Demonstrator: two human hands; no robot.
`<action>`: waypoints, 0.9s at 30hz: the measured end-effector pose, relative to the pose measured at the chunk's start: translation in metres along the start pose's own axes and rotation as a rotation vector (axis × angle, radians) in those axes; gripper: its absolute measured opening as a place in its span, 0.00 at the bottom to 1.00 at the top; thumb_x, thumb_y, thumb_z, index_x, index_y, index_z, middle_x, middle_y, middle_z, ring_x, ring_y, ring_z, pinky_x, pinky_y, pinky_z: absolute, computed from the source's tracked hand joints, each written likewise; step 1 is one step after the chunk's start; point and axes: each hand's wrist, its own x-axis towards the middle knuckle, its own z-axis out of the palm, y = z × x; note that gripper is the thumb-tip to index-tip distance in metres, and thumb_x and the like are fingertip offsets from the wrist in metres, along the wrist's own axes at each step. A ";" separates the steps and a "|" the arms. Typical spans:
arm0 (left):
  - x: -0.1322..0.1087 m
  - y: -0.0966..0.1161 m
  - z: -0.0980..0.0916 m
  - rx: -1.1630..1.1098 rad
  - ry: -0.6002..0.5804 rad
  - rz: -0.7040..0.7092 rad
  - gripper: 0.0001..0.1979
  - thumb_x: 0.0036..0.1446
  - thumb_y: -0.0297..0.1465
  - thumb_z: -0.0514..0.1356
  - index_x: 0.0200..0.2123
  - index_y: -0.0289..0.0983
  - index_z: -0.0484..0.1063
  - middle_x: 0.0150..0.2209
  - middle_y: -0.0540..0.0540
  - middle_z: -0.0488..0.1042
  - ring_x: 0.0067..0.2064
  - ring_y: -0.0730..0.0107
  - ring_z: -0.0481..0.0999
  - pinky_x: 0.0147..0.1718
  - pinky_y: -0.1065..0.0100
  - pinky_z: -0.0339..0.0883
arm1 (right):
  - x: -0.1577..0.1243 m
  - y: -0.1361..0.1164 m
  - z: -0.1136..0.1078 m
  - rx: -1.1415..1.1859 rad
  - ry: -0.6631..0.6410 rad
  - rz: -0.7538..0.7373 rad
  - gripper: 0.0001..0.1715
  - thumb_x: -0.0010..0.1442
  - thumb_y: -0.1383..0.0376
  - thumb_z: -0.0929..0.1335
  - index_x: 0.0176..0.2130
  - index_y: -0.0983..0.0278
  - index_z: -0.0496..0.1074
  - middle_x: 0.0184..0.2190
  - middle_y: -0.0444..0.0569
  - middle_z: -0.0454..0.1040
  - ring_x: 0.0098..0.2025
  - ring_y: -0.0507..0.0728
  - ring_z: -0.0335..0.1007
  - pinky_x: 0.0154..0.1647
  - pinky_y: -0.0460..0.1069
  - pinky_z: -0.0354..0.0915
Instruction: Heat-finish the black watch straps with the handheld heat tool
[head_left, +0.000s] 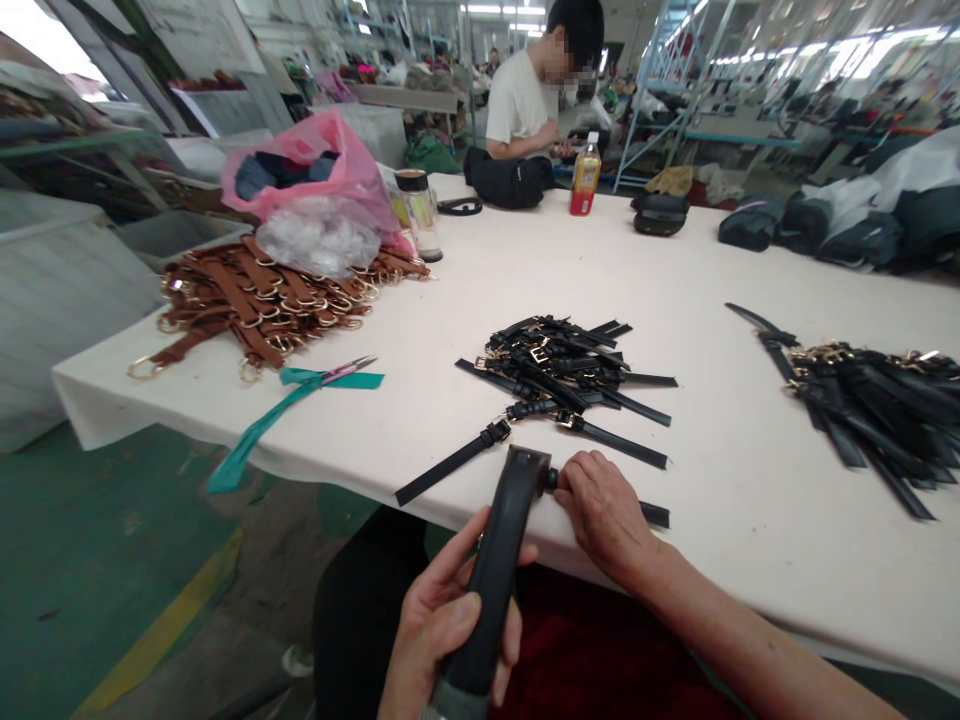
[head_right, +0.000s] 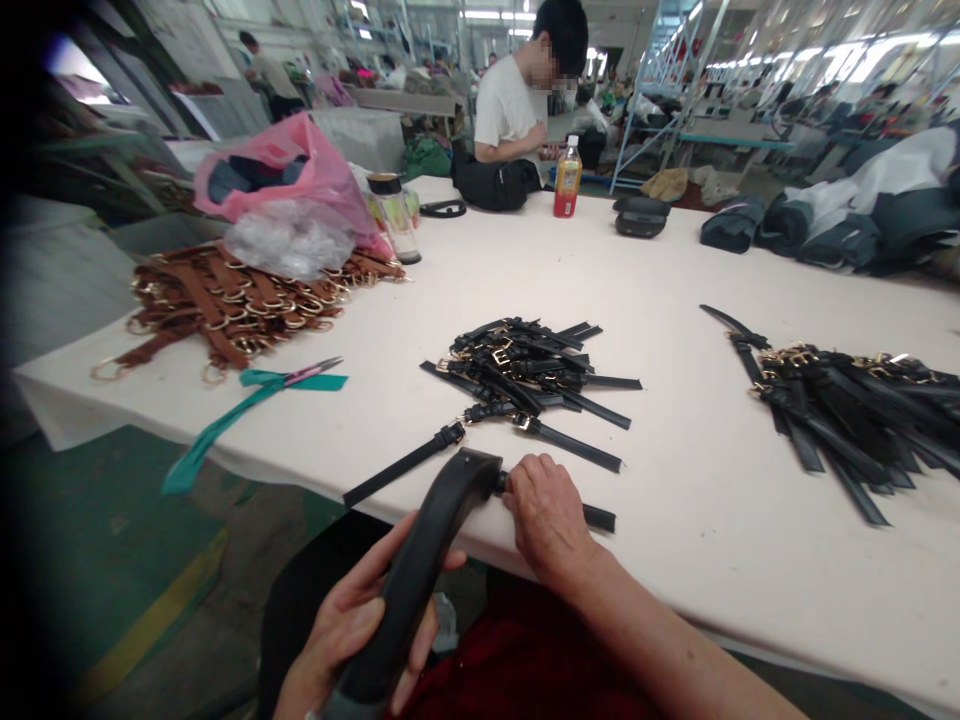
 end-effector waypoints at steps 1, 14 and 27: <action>0.000 0.000 -0.001 -0.004 -0.007 0.000 0.25 0.55 0.34 0.59 0.57 0.44 0.64 0.46 0.33 0.76 0.19 0.72 0.72 0.13 0.76 0.65 | -0.001 0.002 -0.001 0.064 0.001 0.015 0.05 0.60 0.70 0.63 0.31 0.64 0.65 0.32 0.51 0.67 0.36 0.58 0.59 0.37 0.52 0.57; 0.000 0.001 0.000 -0.009 -0.023 0.002 0.26 0.55 0.33 0.59 0.57 0.44 0.64 0.48 0.33 0.76 0.20 0.72 0.73 0.14 0.77 0.65 | 0.019 0.019 -0.014 0.355 -0.129 0.165 0.08 0.52 0.70 0.67 0.28 0.60 0.76 0.27 0.44 0.73 0.30 0.52 0.68 0.34 0.47 0.62; 0.001 0.002 -0.003 -0.015 -0.021 -0.029 0.26 0.53 0.34 0.61 0.57 0.45 0.64 0.47 0.32 0.76 0.19 0.71 0.73 0.14 0.76 0.66 | 0.029 0.025 -0.023 0.336 -0.251 0.109 0.07 0.52 0.67 0.67 0.29 0.60 0.77 0.26 0.43 0.74 0.28 0.50 0.67 0.30 0.44 0.59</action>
